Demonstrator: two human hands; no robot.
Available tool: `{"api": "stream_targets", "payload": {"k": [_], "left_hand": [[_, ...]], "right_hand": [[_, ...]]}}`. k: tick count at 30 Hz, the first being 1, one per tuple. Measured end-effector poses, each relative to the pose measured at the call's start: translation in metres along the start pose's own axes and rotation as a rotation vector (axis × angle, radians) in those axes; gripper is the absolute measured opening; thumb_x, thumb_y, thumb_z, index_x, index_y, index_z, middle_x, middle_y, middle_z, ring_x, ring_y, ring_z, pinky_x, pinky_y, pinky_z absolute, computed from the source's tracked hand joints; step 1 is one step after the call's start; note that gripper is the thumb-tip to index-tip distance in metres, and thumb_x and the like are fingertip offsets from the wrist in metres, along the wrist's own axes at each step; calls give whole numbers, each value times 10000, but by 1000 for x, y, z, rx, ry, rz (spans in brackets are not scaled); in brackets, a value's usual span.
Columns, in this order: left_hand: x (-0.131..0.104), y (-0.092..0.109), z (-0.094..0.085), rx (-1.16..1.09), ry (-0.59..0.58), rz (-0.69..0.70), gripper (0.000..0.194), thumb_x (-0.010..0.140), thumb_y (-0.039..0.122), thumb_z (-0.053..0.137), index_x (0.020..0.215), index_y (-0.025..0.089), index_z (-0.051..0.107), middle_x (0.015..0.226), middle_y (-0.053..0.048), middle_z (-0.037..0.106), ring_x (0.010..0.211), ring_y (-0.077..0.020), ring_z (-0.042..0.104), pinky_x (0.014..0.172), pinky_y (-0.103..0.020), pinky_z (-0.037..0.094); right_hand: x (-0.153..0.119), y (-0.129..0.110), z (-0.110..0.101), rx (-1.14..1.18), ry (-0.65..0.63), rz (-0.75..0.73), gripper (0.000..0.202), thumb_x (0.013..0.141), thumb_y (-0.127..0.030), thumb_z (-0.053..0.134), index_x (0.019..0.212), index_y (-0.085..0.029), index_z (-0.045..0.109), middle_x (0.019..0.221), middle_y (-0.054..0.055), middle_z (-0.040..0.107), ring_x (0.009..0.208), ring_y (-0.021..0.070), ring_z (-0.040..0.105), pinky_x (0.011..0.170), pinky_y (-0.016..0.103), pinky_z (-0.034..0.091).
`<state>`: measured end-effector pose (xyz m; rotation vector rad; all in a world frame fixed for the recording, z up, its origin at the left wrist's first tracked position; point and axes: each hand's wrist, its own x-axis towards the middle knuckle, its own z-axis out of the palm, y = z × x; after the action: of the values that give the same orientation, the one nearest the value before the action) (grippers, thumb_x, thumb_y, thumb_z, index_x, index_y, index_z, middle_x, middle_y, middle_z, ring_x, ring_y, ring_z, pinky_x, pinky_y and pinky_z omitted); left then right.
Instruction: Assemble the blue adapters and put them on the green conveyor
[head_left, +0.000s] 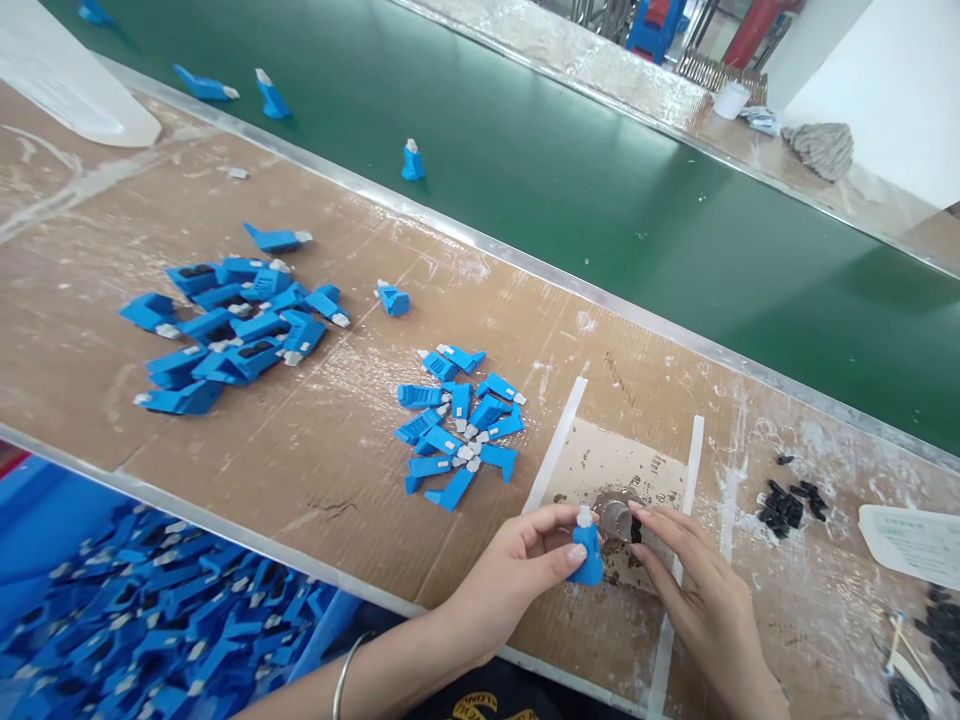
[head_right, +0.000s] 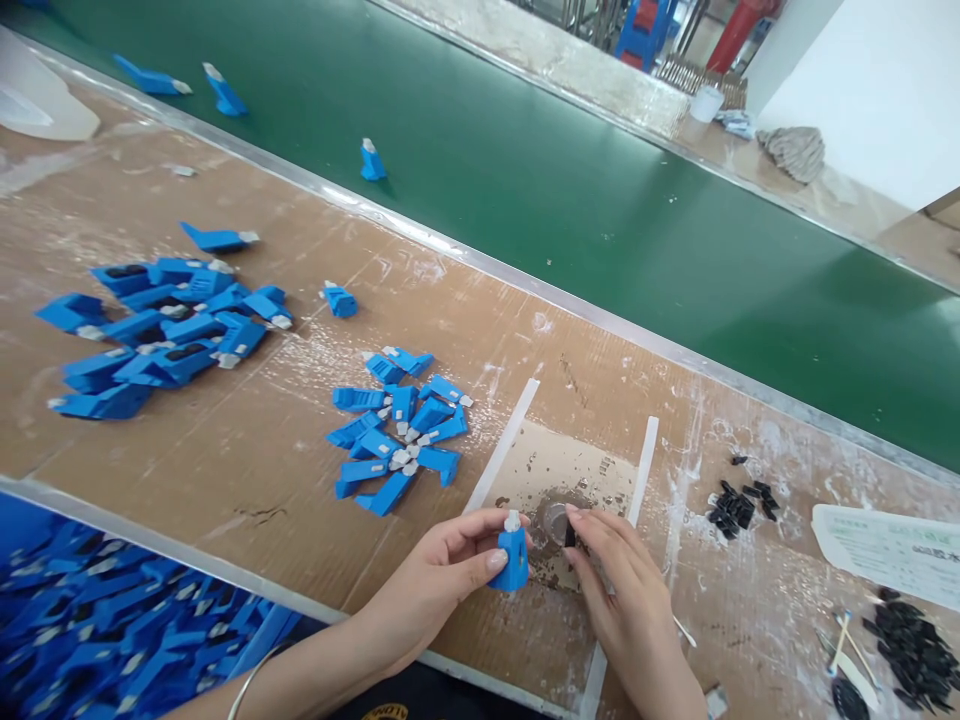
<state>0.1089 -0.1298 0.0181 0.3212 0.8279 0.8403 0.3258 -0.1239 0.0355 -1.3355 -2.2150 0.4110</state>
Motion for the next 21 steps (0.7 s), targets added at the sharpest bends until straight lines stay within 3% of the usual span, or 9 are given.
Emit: {"api": "stream_targets", "payload": {"k": [5,9,15,19,21], "left_hand": [[2,-2,5,-53,-35,5,422,652,340,898,1019,213,733,906,-12,692,827,-128,626,756,-236,496],[2,-5,12,-96,-119,-9,488,646,335,905,1063,216,680,902,-7,671,789,-118,633,716,-230,489],[-2,-5,16,-136,-148,-15,491,637,324,915,1044,206,667,880,-5,673,744,-95,613,680,-208,475],[-3,-5,20,-156,-87,-23,474,573,355,944,921,159,689,848,-27,694,761,-98,607,689,-193,465],[-4,-5,23,-173,-70,-44,480,539,374,955,864,149,682,811,-21,687,713,-91,590,646,-185,451]], "right_hand": [[-9,-11,-5,382,69,158,297,937,-179,633,1217,-276,619,1153,37,723,1103,176,668,925,279,587],[-7,-24,-9,645,82,159,279,926,-183,667,1181,-294,660,1084,46,748,1059,200,693,867,301,619],[0,-26,-9,562,35,8,274,922,-165,662,1160,-298,690,1104,46,749,1063,231,702,900,375,615],[-1,-28,-7,361,27,-136,319,970,-163,573,1257,-276,655,1154,64,729,1121,255,675,903,395,608],[-6,-32,-4,219,85,-211,356,995,-216,531,1342,-256,596,1160,80,724,1146,272,659,883,412,607]]}}
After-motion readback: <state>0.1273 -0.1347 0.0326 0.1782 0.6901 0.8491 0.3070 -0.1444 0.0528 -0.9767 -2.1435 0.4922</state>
